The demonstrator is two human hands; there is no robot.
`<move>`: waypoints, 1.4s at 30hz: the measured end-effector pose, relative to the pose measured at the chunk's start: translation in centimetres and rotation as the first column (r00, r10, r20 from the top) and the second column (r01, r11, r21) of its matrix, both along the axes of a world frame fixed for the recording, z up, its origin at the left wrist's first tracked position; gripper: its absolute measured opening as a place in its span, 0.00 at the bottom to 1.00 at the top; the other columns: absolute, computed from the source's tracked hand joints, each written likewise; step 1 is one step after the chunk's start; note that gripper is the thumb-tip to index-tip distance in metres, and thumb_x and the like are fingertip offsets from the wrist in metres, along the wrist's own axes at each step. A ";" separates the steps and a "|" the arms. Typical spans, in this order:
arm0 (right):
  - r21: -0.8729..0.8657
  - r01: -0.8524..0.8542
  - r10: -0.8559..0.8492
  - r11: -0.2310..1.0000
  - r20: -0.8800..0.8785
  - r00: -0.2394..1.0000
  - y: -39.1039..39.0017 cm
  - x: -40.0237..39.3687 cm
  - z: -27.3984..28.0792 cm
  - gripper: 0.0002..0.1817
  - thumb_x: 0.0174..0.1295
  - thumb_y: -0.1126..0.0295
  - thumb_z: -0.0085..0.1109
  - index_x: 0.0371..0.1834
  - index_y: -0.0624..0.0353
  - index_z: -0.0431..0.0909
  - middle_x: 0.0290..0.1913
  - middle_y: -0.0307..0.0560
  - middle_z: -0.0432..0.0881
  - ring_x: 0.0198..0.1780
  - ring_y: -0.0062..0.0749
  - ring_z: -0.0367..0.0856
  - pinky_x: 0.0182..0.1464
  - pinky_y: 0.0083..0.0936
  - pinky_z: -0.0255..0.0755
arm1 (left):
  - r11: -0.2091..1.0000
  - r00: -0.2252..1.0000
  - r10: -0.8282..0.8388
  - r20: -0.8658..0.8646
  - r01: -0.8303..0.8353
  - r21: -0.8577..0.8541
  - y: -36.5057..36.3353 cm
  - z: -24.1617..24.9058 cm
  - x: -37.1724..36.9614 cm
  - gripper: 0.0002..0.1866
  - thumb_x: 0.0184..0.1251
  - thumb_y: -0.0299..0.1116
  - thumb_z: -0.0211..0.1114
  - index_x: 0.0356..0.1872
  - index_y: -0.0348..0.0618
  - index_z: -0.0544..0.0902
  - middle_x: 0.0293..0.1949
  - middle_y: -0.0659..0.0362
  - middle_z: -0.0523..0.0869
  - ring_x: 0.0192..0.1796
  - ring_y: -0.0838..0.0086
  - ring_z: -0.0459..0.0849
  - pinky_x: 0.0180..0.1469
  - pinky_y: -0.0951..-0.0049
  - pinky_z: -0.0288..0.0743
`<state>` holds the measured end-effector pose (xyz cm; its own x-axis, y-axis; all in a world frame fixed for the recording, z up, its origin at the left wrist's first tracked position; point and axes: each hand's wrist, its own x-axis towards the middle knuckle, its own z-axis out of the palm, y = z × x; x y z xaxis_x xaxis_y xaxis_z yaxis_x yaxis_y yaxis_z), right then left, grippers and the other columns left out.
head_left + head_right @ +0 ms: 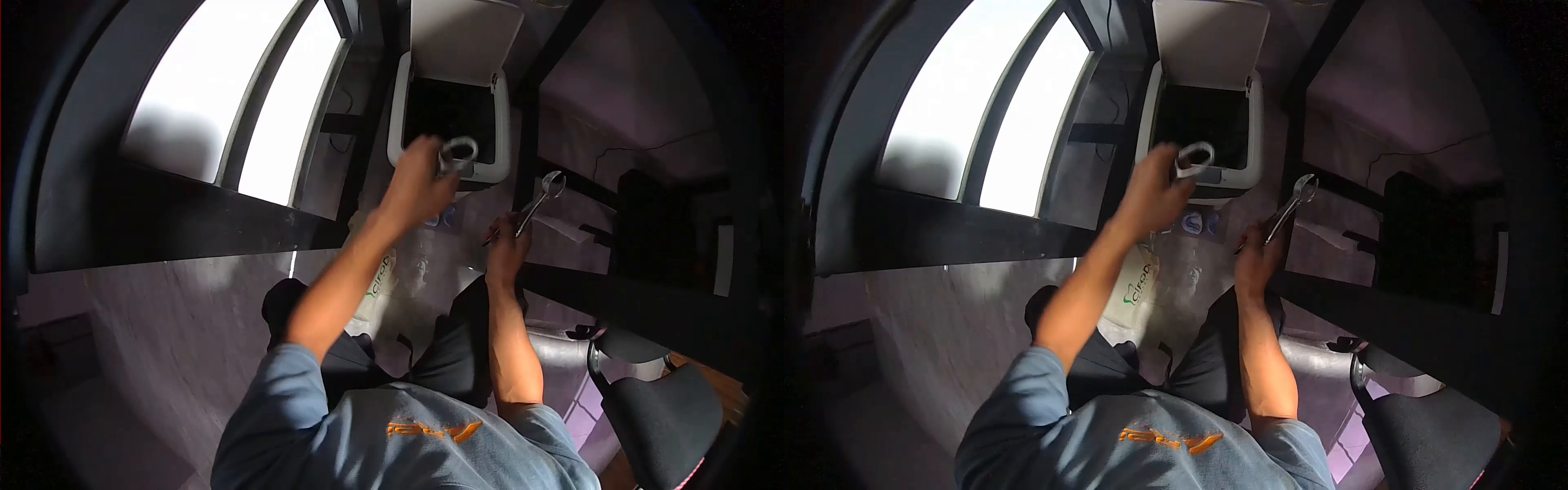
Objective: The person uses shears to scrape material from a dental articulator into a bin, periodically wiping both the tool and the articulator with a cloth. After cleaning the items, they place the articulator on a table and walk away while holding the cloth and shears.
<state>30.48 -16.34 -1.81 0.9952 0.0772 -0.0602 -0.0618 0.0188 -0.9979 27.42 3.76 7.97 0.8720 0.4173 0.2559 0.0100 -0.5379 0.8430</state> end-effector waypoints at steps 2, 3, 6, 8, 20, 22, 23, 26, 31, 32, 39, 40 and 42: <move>0.123 -0.053 0.066 0.991 -0.102 0.993 0.2 -0.5 0.9 0.08 0.71 0.67 0.55 0.42 0.59 0.70 0.30 0.40 0.76 0.28 0.23 0.76 0.32 0.23 0.72 | 0.991 1.000 -0.021 -0.023 0.018 -0.130 -2.0 -2.3 -3.3 0.13 0.50 0.24 0.64 0.37 0.31 0.77 0.35 0.39 0.80 0.39 0.42 0.81 0.42 0.53 0.73; 0.184 -0.071 0.100 0.980 -0.150 0.984 0.0 -0.8 1.6 0.08 0.71 0.67 0.56 0.42 0.59 0.70 0.30 0.40 0.76 0.27 0.23 0.76 0.32 0.23 0.72 | 0.991 0.999 -0.033 -0.008 0.031 -0.132 -3.2 -4.0 -4.9 0.12 0.49 0.23 0.64 0.37 0.32 0.77 0.34 0.40 0.80 0.38 0.43 0.81 0.41 0.54 0.73; 0.023 -0.302 0.302 0.953 -0.158 0.940 -0.6 -1.3 2.7 0.07 0.65 0.72 0.61 0.40 0.61 0.73 0.28 0.39 0.78 0.26 0.23 0.76 0.31 0.23 0.72 | 0.974 0.950 -0.089 -0.299 0.020 -0.227 -6.1 -7.5 -8.5 0.15 0.50 0.21 0.62 0.42 0.33 0.78 0.36 0.46 0.80 0.36 0.58 0.83 0.39 0.64 0.74; -0.100 -0.326 0.312 0.940 -0.134 0.941 -0.7 -2.3 1.3 0.08 0.63 0.73 0.63 0.39 0.61 0.73 0.28 0.39 0.79 0.27 0.22 0.77 0.31 0.23 0.72 | 0.971 0.961 -0.093 -0.259 0.029 -0.237 -7.8 -9.4 -9.2 0.15 0.49 0.21 0.63 0.41 0.33 0.77 0.36 0.47 0.79 0.34 0.59 0.82 0.36 0.64 0.72; -0.166 -0.199 0.182 0.966 -0.113 0.977 -1.9 -1.5 3.2 0.11 0.56 0.81 0.67 0.39 0.63 0.74 0.30 0.41 0.82 0.30 0.24 0.81 0.34 0.24 0.75 | 0.990 0.993 -0.060 -0.106 0.073 0.123 -9.5 -9.0 -8.1 0.35 0.50 0.23 0.65 0.65 0.36 0.68 0.62 0.44 0.72 0.57 0.50 0.79 0.52 0.62 0.76; -0.193 -0.163 0.148 0.968 -0.094 0.985 -2.6 -0.4 2.9 0.12 0.55 0.82 0.67 0.40 0.64 0.75 0.30 0.42 0.82 0.31 0.24 0.82 0.35 0.24 0.75 | 0.986 0.994 -0.048 -0.101 0.064 0.153 -8.9 -9.2 -8.4 0.36 0.52 0.26 0.67 0.66 0.37 0.69 0.66 0.44 0.71 0.64 0.48 0.74 0.60 0.62 0.73; -0.191 -0.153 0.136 0.970 -0.100 0.986 -3.1 0.3 2.2 0.12 0.55 0.82 0.68 0.40 0.64 0.75 0.31 0.42 0.83 0.31 0.24 0.82 0.35 0.24 0.75 | 0.990 0.993 -0.051 -0.109 0.065 0.128 -8.5 -9.4 -8.6 0.35 0.53 0.27 0.67 0.66 0.38 0.70 0.67 0.43 0.71 0.68 0.47 0.71 0.64 0.62 0.70; -0.258 -0.151 0.127 0.954 -0.108 0.986 -4.1 2.1 -1.5 0.12 0.53 0.81 0.69 0.38 0.63 0.77 0.32 0.43 0.84 0.34 0.24 0.82 0.37 0.25 0.75 | 0.980 0.958 -0.018 -0.285 -0.040 -0.197 -7.0 -18.5 -10.0 0.31 0.53 0.32 0.69 0.62 0.38 0.75 0.62 0.43 0.77 0.62 0.50 0.78 0.61 0.61 0.73; -0.369 -0.174 0.113 0.913 -0.181 0.977 -4.2 3.5 -11.6 0.15 0.51 0.82 0.70 0.40 0.62 0.77 0.35 0.40 0.83 0.37 0.27 0.82 0.40 0.27 0.76 | 0.878 0.719 -0.165 -0.675 -0.205 -0.433 -4.9 -25.9 -10.4 0.25 0.58 0.36 0.66 0.57 0.37 0.78 0.49 0.44 0.85 0.50 0.49 0.85 0.57 0.58 0.77; -0.411 -0.139 0.075 0.901 -0.168 0.983 -4.2 3.6 -13.9 0.14 0.51 0.81 0.70 0.39 0.62 0.77 0.34 0.41 0.83 0.36 0.27 0.82 0.40 0.28 0.76 | 0.890 0.718 -0.146 -0.680 -0.204 -0.407 -4.9 -27.7 -9.8 0.26 0.58 0.36 0.67 0.57 0.36 0.78 0.50 0.45 0.85 0.51 0.51 0.85 0.58 0.58 0.77; -0.575 -0.023 0.066 0.818 0.054 0.996 -2.7 2.2 -19.8 0.12 0.54 0.73 0.70 0.38 0.63 0.78 0.34 0.46 0.84 0.36 0.33 0.82 0.43 0.30 0.75 | 0.997 0.793 -0.070 -0.605 0.034 -0.072 -4.2 -34.8 -5.2 0.34 0.61 0.34 0.61 0.66 0.24 0.63 0.63 0.32 0.71 0.64 0.43 0.74 0.68 0.53 0.67; -0.579 -0.030 0.117 0.815 0.113 0.987 -2.7 1.9 -20.7 0.12 0.55 0.71 0.70 0.38 0.63 0.79 0.34 0.46 0.84 0.36 0.34 0.82 0.43 0.31 0.75 | 0.997 0.818 -0.076 -0.570 0.074 -0.027 -4.1 -35.3 -4.7 0.35 0.61 0.33 0.59 0.67 0.21 0.60 0.66 0.28 0.66 0.67 0.39 0.71 0.71 0.51 0.64; -0.579 -0.016 0.100 0.815 0.113 0.989 -2.8 0.5 -23.5 0.11 0.56 0.71 0.70 0.39 0.62 0.79 0.34 0.45 0.84 0.37 0.33 0.82 0.43 0.31 0.74 | 0.992 0.775 -0.126 -0.619 0.104 -0.071 -3.9 -35.0 -3.7 0.38 0.63 0.32 0.59 0.69 0.20 0.55 0.68 0.28 0.62 0.70 0.37 0.66 0.73 0.51 0.60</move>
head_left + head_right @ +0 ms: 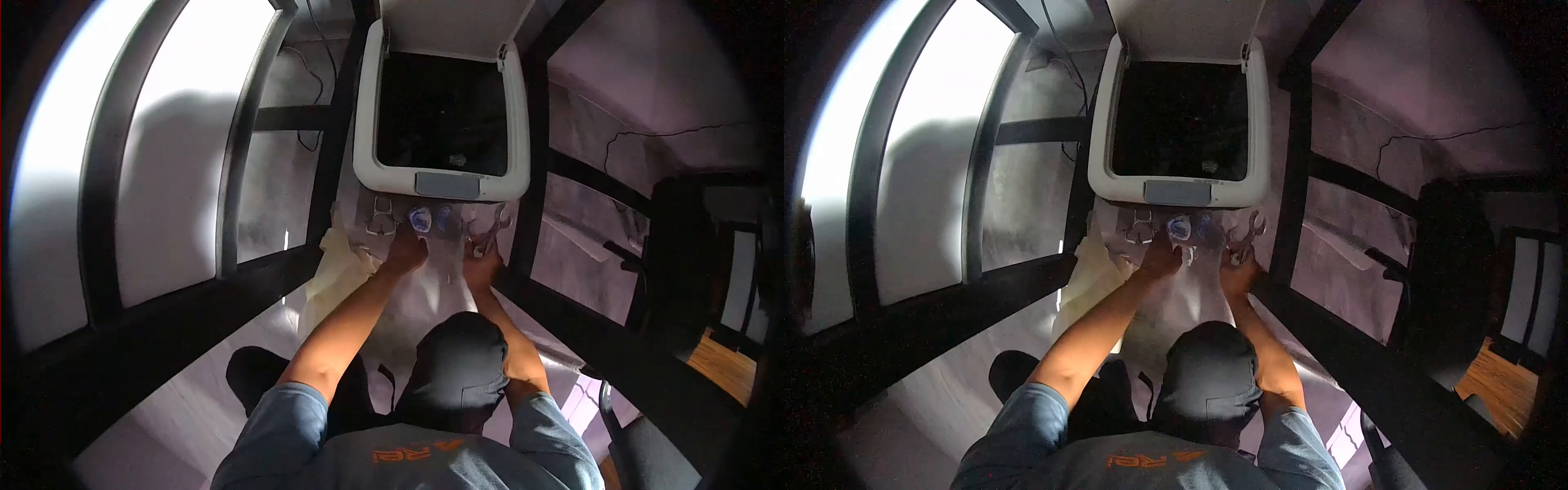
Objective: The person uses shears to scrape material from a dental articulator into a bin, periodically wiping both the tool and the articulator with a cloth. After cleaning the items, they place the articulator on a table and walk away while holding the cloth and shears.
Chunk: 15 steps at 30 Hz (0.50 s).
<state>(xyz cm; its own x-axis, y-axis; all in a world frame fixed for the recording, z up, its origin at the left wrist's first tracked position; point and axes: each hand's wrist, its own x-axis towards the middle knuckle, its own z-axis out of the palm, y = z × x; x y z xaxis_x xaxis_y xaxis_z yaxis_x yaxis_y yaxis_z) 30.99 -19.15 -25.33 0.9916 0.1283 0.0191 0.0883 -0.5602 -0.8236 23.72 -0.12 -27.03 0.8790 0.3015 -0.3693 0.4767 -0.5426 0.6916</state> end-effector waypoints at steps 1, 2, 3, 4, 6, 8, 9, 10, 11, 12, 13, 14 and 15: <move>0.001 0.008 -0.008 1.000 0.004 1.000 0.0 -0.5 -1.1 0.11 0.56 0.71 0.70 0.39 0.61 0.79 0.34 0.45 0.84 0.38 0.32 0.83 0.43 0.31 0.74 | 1.000 1.000 0.020 -0.013 -0.019 0.024 -0.3 -0.5 0.4 0.38 0.64 0.32 0.58 0.70 0.20 0.53 0.69 0.27 0.61 0.70 0.37 0.65 0.74 0.51 0.60; -0.004 -0.007 0.007 1.000 -0.001 1.000 -0.3 -1.2 -2.0 0.11 0.56 0.71 0.70 0.39 0.61 0.79 0.34 0.45 0.84 0.37 0.32 0.83 0.42 0.31 0.74 | 0.998 0.999 0.040 -0.026 -0.039 0.047 -0.6 -1.0 0.8 0.39 0.65 0.33 0.58 0.71 0.20 0.51 0.69 0.27 0.60 0.71 0.36 0.63 0.74 0.51 0.60; -0.007 -0.021 0.021 1.000 -0.006 1.000 -0.5 -1.8 -2.6 0.11 0.56 0.71 0.70 0.40 0.61 0.79 0.33 0.44 0.84 0.36 0.32 0.83 0.42 0.31 0.74 | 0.989 0.995 0.096 -0.020 -0.093 0.114 -1.5 -3.2 0.8 0.39 0.66 0.33 0.57 0.71 0.20 0.51 0.69 0.28 0.61 0.71 0.36 0.63 0.73 0.51 0.62; -0.012 -0.035 0.035 0.999 -0.011 0.999 -0.6 -2.5 -2.9 0.11 0.56 0.71 0.70 0.40 0.60 0.80 0.33 0.44 0.84 0.36 0.32 0.83 0.42 0.31 0.74 | 0.972 0.995 0.100 -0.011 -0.095 0.213 -2.0 -5.6 0.7 0.39 0.67 0.33 0.57 0.72 0.20 0.50 0.69 0.28 0.61 0.71 0.36 0.64 0.72 0.51 0.64; -0.092 -0.100 0.100 0.991 -0.012 0.995 -1.0 -3.3 -2.9 0.12 0.56 0.71 0.70 0.40 0.60 0.79 0.31 0.44 0.84 0.33 0.34 0.83 0.40 0.32 0.75 | 0.898 0.998 0.062 -0.003 -0.054 0.436 -2.4 -8.2 1.1 0.40 0.68 0.35 0.57 0.73 0.22 0.49 0.70 0.30 0.62 0.69 0.38 0.68 0.68 0.51 0.69; -0.127 -0.147 0.147 0.981 -0.007 0.989 -1.4 -4.0 -2.9 0.11 0.56 0.71 0.70 0.41 0.58 0.80 0.31 0.44 0.84 0.31 0.36 0.83 0.39 0.32 0.75 | 0.922 0.986 0.122 -0.117 -0.069 0.381 -2.6 -8.6 1.9 0.40 0.69 0.37 0.58 0.74 0.25 0.50 0.70 0.32 0.63 0.67 0.40 0.72 0.65 0.51 0.73; -0.121 -0.163 0.165 0.979 0.000 0.986 -1.5 -4.3 -2.9 0.10 0.56 0.72 0.69 0.41 0.58 0.81 0.31 0.43 0.84 0.31 0.37 0.83 0.38 0.32 0.75 | 0.967 0.949 0.202 -0.241 -0.154 0.201 -1.9 -2.5 3.3 0.40 0.68 0.37 0.59 0.74 0.27 0.51 0.70 0.33 0.63 0.66 0.42 0.74 0.64 0.51 0.75; -0.112 -0.182 0.185 0.977 0.011 0.983 -1.5 -4.2 -2.9 0.10 0.56 0.73 0.69 0.41 0.57 0.82 0.31 0.43 0.84 0.30 0.37 0.82 0.37 0.32 0.75 | 0.970 0.927 0.233 -0.293 -0.198 0.143 -1.6 -0.3 3.8 0.40 0.68 0.38 0.60 0.74 0.30 0.52 0.70 0.35 0.64 0.65 0.43 0.75 0.63 0.51 0.75; -0.092 -0.189 0.193 0.978 0.041 0.980 -1.7 -4.3 -3.5 0.10 0.56 0.72 0.69 0.41 0.56 0.82 0.31 0.44 0.84 0.30 0.38 0.82 0.36 0.32 0.76 | 0.965 0.901 0.262 -0.346 -0.245 0.091 -1.3 1.8 4.2 0.39 0.67 0.38 0.61 0.74 0.32 0.54 0.69 0.36 0.65 0.65 0.45 0.77 0.63 0.52 0.76; -0.070 -0.194 0.199 0.978 0.072 0.977 -2.1 -4.5 -5.0 0.10 0.57 0.71 0.68 0.41 0.56 0.82 0.31 0.45 0.83 0.29 0.39 0.82 0.35 0.33 0.76 | 0.961 0.908 0.268 -0.321 -0.228 0.156 -1.4 2.1 4.1 0.39 0.67 0.38 0.62 0.73 0.34 0.56 0.69 0.37 0.67 0.64 0.47 0.78 0.62 0.52 0.76; -0.049 -0.197 0.201 0.979 0.102 0.974 -2.2 -4.6 -5.4 0.10 0.58 0.71 0.68 0.41 0.56 0.81 0.31 0.46 0.83 0.28 0.39 0.82 0.35 0.33 0.76 | 0.953 0.916 0.269 -0.297 -0.209 0.220 -1.8 1.8 3.8 0.38 0.66 0.38 0.63 0.73 0.36 0.58 0.68 0.38 0.68 0.64 0.48 0.78 0.62 0.53 0.76; -0.086 -0.192 0.196 0.978 0.036 0.980 -2.5 -4.8 -5.7 0.10 0.58 0.70 0.67 0.42 0.56 0.81 0.32 0.47 0.83 0.30 0.40 0.82 0.36 0.34 0.76 | 0.921 0.939 0.294 -0.179 -0.228 0.315 -2.5 -0.4 3.1 0.36 0.64 0.37 0.64 0.71 0.37 0.60 0.67 0.38 0.69 0.63 0.47 0.79 0.61 0.53 0.77; -0.124 -0.189 0.187 0.974 -0.028 0.982 -2.6 -4.9 -5.6 0.11 0.58 0.69 0.67 0.42 0.56 0.81 0.33 0.49 0.83 0.31 0.42 0.83 0.37 0.35 0.76 | 0.879 0.951 0.303 -0.057 -0.256 0.402 -3.6 -5.2 2.2 0.35 0.63 0.36 0.64 0.69 0.37 0.62 0.65 0.38 0.71 0.61 0.46 0.79 0.60 0.54 0.77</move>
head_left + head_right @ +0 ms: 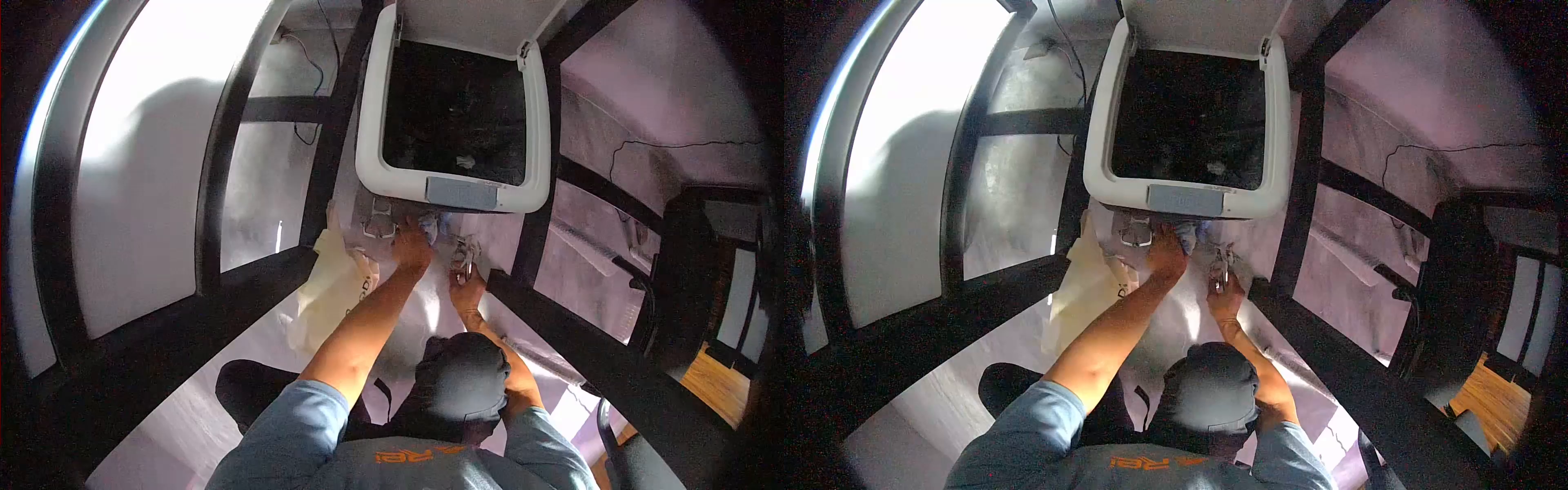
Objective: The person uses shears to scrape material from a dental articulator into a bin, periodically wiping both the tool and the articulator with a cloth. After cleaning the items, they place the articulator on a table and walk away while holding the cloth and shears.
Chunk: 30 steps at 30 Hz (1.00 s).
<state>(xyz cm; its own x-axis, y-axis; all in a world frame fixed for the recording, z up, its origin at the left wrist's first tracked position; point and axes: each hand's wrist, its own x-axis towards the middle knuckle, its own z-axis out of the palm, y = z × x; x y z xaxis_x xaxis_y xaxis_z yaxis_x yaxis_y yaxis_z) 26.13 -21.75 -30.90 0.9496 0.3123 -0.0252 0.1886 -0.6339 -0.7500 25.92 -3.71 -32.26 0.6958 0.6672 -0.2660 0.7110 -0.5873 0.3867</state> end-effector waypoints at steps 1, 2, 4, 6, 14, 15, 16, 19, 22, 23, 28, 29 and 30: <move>-0.049 0.011 -0.014 0.999 -0.056 0.998 0.0 -0.1 0.2 0.11 0.58 0.69 0.66 0.43 0.57 0.80 0.34 0.50 0.83 0.32 0.43 0.83 0.39 0.36 0.77 | 1.000 0.999 0.001 0.045 -0.001 0.006 -0.3 -0.8 -0.3 0.33 0.62 0.34 0.65 0.67 0.37 0.63 0.63 0.38 0.73 0.61 0.45 0.79 0.60 0.53 0.77; -0.066 -0.009 0.005 0.998 -0.058 0.998 0.2 0.0 0.3 0.12 0.58 0.69 0.66 0.44 0.57 0.80 0.36 0.51 0.83 0.34 0.44 0.83 0.41 0.37 0.77 | 1.000 0.996 0.001 0.090 -0.002 0.013 -0.5 -1.5 -0.6 0.32 0.60 0.33 0.65 0.65 0.37 0.65 0.61 0.38 0.74 0.60 0.44 0.80 0.59 0.53 0.77; -0.099 -0.053 0.047 0.994 -0.061 0.997 0.4 0.3 0.3 0.13 0.58 0.69 0.65 0.45 0.58 0.79 0.38 0.52 0.83 0.38 0.47 0.84 0.44 0.39 0.77 | 0.979 0.996 0.033 0.084 -0.015 -0.204 0.0 1.4 -0.8 0.29 0.58 0.29 0.65 0.61 0.37 0.68 0.57 0.37 0.77 0.58 0.42 0.79 0.59 0.52 0.77; -0.121 -0.046 0.045 0.992 -0.009 0.999 0.7 0.4 0.1 0.11 0.59 0.69 0.65 0.44 0.57 0.79 0.34 0.51 0.83 0.34 0.47 0.84 0.39 0.40 0.76 | 0.974 0.967 0.078 0.244 -0.022 -0.224 0.0 1.8 -1.0 0.25 0.57 0.26 0.62 0.58 0.36 0.70 0.53 0.37 0.79 0.58 0.40 0.78 0.59 0.50 0.75; -0.030 -0.095 0.094 0.995 -0.044 0.995 0.9 1.0 0.3 0.15 0.59 0.68 0.64 0.48 0.58 0.78 0.41 0.56 0.84 0.42 0.54 0.84 0.46 0.43 0.76 | 0.854 0.829 0.254 0.498 0.049 -0.519 -1.1 0.2 -4.3 0.21 0.60 0.26 0.57 0.56 0.36 0.78 0.49 0.42 0.84 0.49 0.47 0.83 0.52 0.51 0.76; -0.086 -0.094 0.090 0.992 -0.044 0.995 0.9 1.0 0.1 0.16 0.59 0.68 0.64 0.49 0.59 0.78 0.40 0.57 0.85 0.41 0.54 0.84 0.45 0.44 0.76 | 0.771 0.842 0.320 0.435 0.036 -0.636 -1.1 0.9 -5.0 0.21 0.61 0.26 0.57 0.57 0.36 0.78 0.48 0.45 0.85 0.47 0.51 0.83 0.50 0.54 0.77; -0.139 -0.091 0.086 0.986 -0.042 0.995 0.9 1.0 -0.2 0.16 0.59 0.68 0.64 0.49 0.59 0.77 0.39 0.57 0.85 0.40 0.54 0.84 0.44 0.45 0.76 | 0.674 0.853 0.374 0.365 0.020 -0.739 -0.9 2.0 -5.7 0.21 0.63 0.27 0.56 0.58 0.36 0.78 0.48 0.47 0.85 0.45 0.56 0.84 0.48 0.58 0.77; -0.127 -0.081 0.087 0.989 0.041 0.995 0.6 0.8 -1.4 0.16 0.61 0.68 0.62 0.51 0.59 0.76 0.37 0.55 0.84 0.39 0.55 0.84 0.44 0.46 0.76 | 0.397 0.782 0.594 0.191 -0.079 -0.914 -0.7 6.3 -7.5 0.17 0.67 0.28 0.56 0.56 0.40 0.79 0.45 0.59 0.85 0.42 0.70 0.82 0.42 0.69 0.76; -0.006 -0.146 0.144 0.989 -0.133 0.981 0.5 1.4 2.0 0.15 0.62 0.72 0.59 0.52 0.60 0.74 0.41 0.56 0.84 0.43 0.55 0.83 0.47 0.44 0.75 | 0.040 0.677 0.733 0.065 0.053 -0.998 -0.4 8.3 -9.2 0.19 0.73 0.36 0.51 0.60 0.44 0.77 0.47 0.61 0.84 0.46 0.73 0.82 0.36 0.71 0.77; 0.007 -0.148 0.147 0.989 -0.142 0.979 0.4 1.5 3.2 0.14 0.62 0.73 0.58 0.51 0.60 0.74 0.42 0.55 0.84 0.43 0.52 0.83 0.47 0.43 0.75 | 0.020 0.664 0.742 0.089 0.110 -0.994 -0.1 9.0 -10.1 0.18 0.73 0.37 0.50 0.59 0.45 0.78 0.47 0.61 0.84 0.47 0.73 0.82 0.38 0.71 0.76; 0.249 -0.079 0.167 0.965 -0.355 0.920 -2.2 2.1 4.2 0.12 0.63 0.77 0.55 0.50 0.61 0.73 0.43 0.48 0.83 0.43 0.37 0.83 0.47 0.35 0.76 | -0.153 0.556 0.830 0.042 0.301 -0.941 1.4 15.5 -10.5 0.21 0.73 0.46 0.48 0.55 0.43 0.79 0.47 0.58 0.84 0.50 0.69 0.81 0.49 0.66 0.75; 0.294 -0.032 0.155 0.955 -0.405 0.901 -2.7 2.3 3.1 0.13 0.62 0.78 0.56 0.50 0.61 0.73 0.42 0.46 0.82 0.43 0.35 0.82 0.46 0.33 0.76 | -0.193 0.543 0.839 0.023 0.336 -0.922 1.6 17.4 -10.3 0.21 0.73 0.46 0.49 0.54 0.43 0.79 0.47 0.57 0.84 0.50 0.68 0.82 0.50 0.65 0.75; 0.336 0.017 0.147 0.942 -0.457 0.877 -3.2 2.4 1.8 0.14 0.62 0.78 0.56 0.50 0.60 0.73 0.40 0.44 0.82 0.42 0.32 0.81 0.46 0.32 0.75 | -0.223 0.531 0.846 -0.049 0.267 -0.938 1.7 23.0 -8.5 0.21 0.72 0.47 0.49 0.52 0.40 0.79 0.45 0.54 0.85 0.49 0.65 0.83 0.49 0.63 0.77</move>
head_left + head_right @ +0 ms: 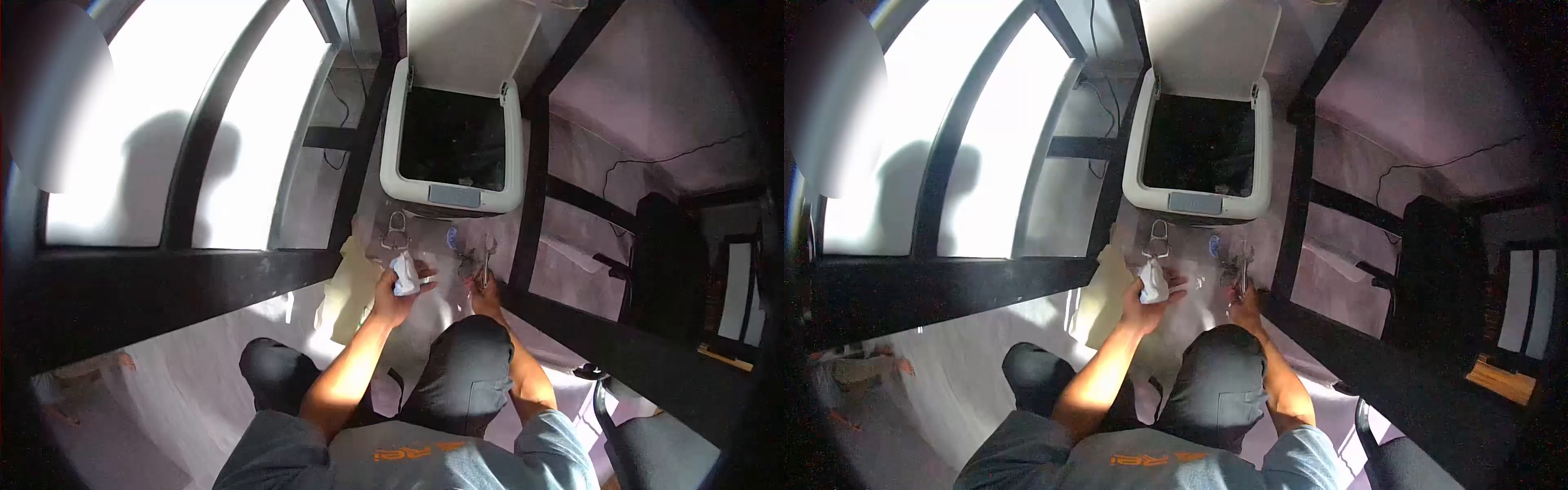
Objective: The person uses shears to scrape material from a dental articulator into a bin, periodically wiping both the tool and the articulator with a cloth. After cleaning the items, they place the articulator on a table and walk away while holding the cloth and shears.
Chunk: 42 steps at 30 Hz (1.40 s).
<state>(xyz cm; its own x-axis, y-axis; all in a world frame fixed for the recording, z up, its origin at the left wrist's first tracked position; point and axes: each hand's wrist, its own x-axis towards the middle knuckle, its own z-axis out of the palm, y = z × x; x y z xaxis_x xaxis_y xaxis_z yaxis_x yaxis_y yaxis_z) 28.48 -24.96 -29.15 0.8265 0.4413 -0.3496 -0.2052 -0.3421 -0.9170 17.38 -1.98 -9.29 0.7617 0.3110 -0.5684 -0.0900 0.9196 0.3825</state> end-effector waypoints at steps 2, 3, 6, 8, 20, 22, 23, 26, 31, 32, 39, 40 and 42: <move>0.026 -0.026 0.026 0.999 -0.022 0.999 -0.8 0.9 0.1 0.16 0.58 0.80 0.57 0.50 0.59 0.72 0.40 0.42 0.80 0.42 0.29 0.80 0.43 0.29 0.76 | 0.993 0.997 -0.075 0.028 0.073 0.088 1.1 1.0 0.5 0.21 0.72 0.46 0.49 0.50 0.40 0.79 0.43 0.54 0.85 0.46 0.64 0.84 0.46 0.62 0.80; 0.007 -0.081 0.081 0.997 0.018 0.997 -1.2 1.6 1.4 0.18 0.55 0.81 0.58 0.50 0.58 0.71 0.41 0.42 0.79 0.42 0.28 0.80 0.41 0.27 0.77 | 0.986 0.993 -0.110 0.036 0.104 0.134 1.6 1.3 0.6 0.21 0.71 0.46 0.49 0.50 0.40 0.79 0.42 0.54 0.85 0.44 0.64 0.85 0.45 0.62 0.81; 0.092 -0.003 0.008 0.996 -0.054 0.998 -0.6 2.0 6.1 0.23 0.51 0.82 0.59 0.52 0.57 0.70 0.40 0.40 0.77 0.39 0.25 0.78 0.37 0.25 0.77 | 0.961 0.988 -0.077 0.137 0.037 0.275 2.9 3.5 2.2 0.16 0.69 0.41 0.54 0.48 0.43 0.79 0.39 0.57 0.85 0.36 0.69 0.86 0.33 0.70 0.82; 0.093 0.096 -0.080 0.991 -0.161 0.984 -0.2 2.5 11.7 0.29 0.50 0.77 0.59 0.60 0.56 0.70 0.43 0.39 0.72 0.42 0.26 0.74 0.41 0.26 0.73 | 0.944 0.986 -0.040 0.159 -0.014 0.328 3.3 7.0 3.7 0.15 0.65 0.38 0.59 0.49 0.44 0.79 0.37 0.59 0.85 0.33 0.73 0.85 0.29 0.75 0.80; 0.798 0.461 0.362 0.387 -0.592 0.720 7.5 0.9 36.0 0.35 0.41 0.70 0.58 0.61 0.58 0.71 0.44 0.50 0.75 0.42 0.37 0.71 0.46 0.29 0.65 | 0.956 0.991 0.051 0.122 -0.084 0.282 7.6 13.2 10.4 0.15 0.71 0.43 0.58 0.51 0.46 0.79 0.43 0.60 0.84 0.44 0.70 0.83 0.44 0.67 0.74; 0.845 0.433 0.614 0.313 -0.528 0.587 8.5 1.0 34.5 0.35 0.42 0.70 0.57 0.61 0.59 0.71 0.42 0.49 0.75 0.40 0.37 0.71 0.46 0.29 0.65 | 0.936 0.981 -0.020 0.191 -0.049 0.348 8.6 14.4 11.3 0.15 0.73 0.44 0.58 0.52 0.47 0.79 0.47 0.60 0.84 0.51 0.69 0.81 0.53 0.62 0.74; 0.863 0.425 0.722 0.273 -0.476 0.503 9.1 1.0 33.6 0.34 0.42 0.70 0.57 0.61 0.59 0.71 0.42 0.49 0.75 0.39 0.37 0.71 0.46 0.29 0.65 | 0.923 0.982 -0.015 0.186 -0.058 0.380 8.9 14.8 11.7 0.15 0.73 0.44 0.58 0.52 0.47 0.79 0.47 0.60 0.84 0.51 0.69 0.81 0.54 0.61 0.75; 0.882 0.223 0.713 0.415 -0.468 0.522 11.1 0.5 33.4 0.33 0.43 0.72 0.55 0.60 0.59 0.70 0.41 0.53 0.77 0.42 0.40 0.76 0.48 0.34 0.70 | 0.900 0.981 -0.015 0.192 -0.071 0.431 9.8 17.1 12.9 0.18 0.76 0.47 0.55 0.54 0.46 0.78 0.47 0.58 0.84 0.49 0.65 0.82 0.57 0.58 0.76; 0.708 -0.152 0.638 0.690 -0.495 0.590 12.7 1.8 36.2 0.37 0.45 0.72 0.52 0.67 0.59 0.66 0.55 0.59 0.82 0.55 0.49 0.83 0.57 0.42 0.76 | 0.873 0.976 -0.075 0.203 -0.034 0.486 12.3 16.6 15.2 0.22 0.79 0.51 0.51 0.55 0.42 0.77 0.47 0.56 0.83 0.48 0.63 0.83 0.56 0.53 0.78; 0.723 -0.161 0.661 0.672 -0.489 0.569 12.8 2.0 36.1 0.38 0.46 0.73 0.52 0.68 0.59 0.65 0.56 0.60 0.81 0.56 0.49 0.83 0.57 0.42 0.76 | 0.861 0.981 -0.069 0.179 -0.032 0.507 12.6 16.6 15.6 0.22 0.80 0.51 0.50 0.55 0.41 0.77 0.46 0.55 0.84 0.48 0.63 0.83 0.56 0.53 0.78; 0.804 -0.140 0.738 0.578 -0.443 0.509 14.3 2.5 32.2 0.41 0.51 0.71 0.52 0.75 0.57 0.59 0.59 0.63 0.79 0.59 0.53 0.82 0.58 0.46 0.76 | 0.655 0.968 -0.232 0.091 0.086 0.750 12.9 16.8 16.6 0.27 0.81 0.53 0.48 0.56 0.37 0.78 0.46 0.56 0.85 0.44 0.71 0.84 0.51 0.69 0.80; 0.795 -0.122 0.726 0.594 -0.465 0.507 14.3 2.4 31.9 0.43 0.49 0.70 0.53 0.76 0.58 0.58 0.59 0.63 0.79 0.60 0.53 0.81 0.59 0.47 0.76 | 0.634 0.967 -0.236 0.097 0.078 0.769 13.2 16.4 16.8 0.27 0.81 0.53 0.48 0.55 0.36 0.79 0.44 0.57 0.85 0.43 0.74 0.84 0.49 0.72 0.79; 0.793 -0.131 0.717 0.595 -0.450 0.533 14.2 2.5 31.8 0.42 0.50 0.70 0.54 0.75 0.58 0.59 0.59 0.63 0.79 0.60 0.53 0.81 0.59 0.47 0.76 | 0.553 0.960 -0.270 0.081 0.086 0.829 13.4 16.0 16.6 0.27 0.81 0.53 0.48 0.54 0.36 0.80 0.43 0.59 0.85 0.43 0.78 0.82 0.47 0.76 0.76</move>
